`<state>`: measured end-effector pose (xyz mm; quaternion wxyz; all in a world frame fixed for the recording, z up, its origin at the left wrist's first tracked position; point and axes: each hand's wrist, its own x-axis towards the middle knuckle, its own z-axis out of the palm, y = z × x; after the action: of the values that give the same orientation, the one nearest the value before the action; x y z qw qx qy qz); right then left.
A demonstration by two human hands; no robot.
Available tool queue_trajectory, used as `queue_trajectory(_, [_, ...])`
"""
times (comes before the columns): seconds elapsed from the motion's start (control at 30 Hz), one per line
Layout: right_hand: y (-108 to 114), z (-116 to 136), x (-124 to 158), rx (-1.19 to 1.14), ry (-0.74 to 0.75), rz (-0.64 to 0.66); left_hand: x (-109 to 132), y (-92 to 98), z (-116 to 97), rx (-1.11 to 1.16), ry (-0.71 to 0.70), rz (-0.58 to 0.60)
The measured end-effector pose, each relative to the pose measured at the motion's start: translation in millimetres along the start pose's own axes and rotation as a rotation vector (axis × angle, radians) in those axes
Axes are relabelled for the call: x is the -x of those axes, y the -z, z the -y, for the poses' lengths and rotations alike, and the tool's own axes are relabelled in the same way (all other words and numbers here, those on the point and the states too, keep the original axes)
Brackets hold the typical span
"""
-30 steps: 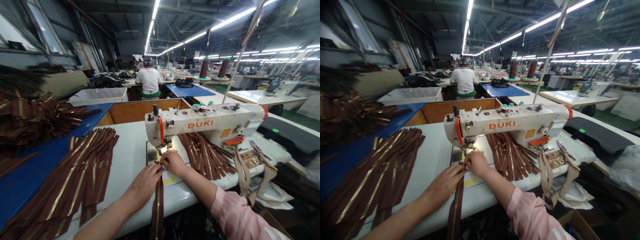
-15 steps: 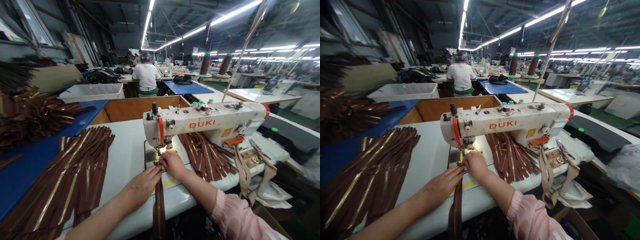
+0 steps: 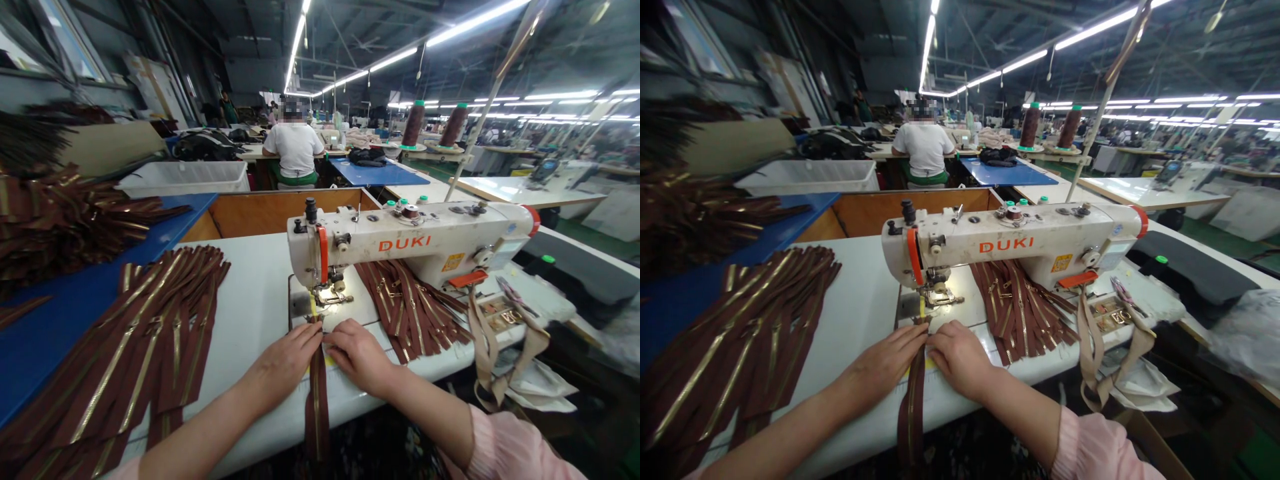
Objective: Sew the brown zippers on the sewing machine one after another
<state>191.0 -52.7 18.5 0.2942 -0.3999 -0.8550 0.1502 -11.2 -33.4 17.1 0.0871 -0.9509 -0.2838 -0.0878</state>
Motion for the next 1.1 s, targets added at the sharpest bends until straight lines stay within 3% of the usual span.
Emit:
queue_trajectory(0.43, [-3,7,-2,0.341,0.143,0.106,-7,-5.2,-1,-0.029,0.065,0.053])
queue_trajectory(0.83, [1,10,-3,0.363,0.14,0.129,-6,-7.5,-3,-0.101,0.083,0.054])
queue_trajectory(1.1, [3,-6,-19,0.368,0.16,0.135,-15,-12.7,6,-0.088,0.139,0.031])
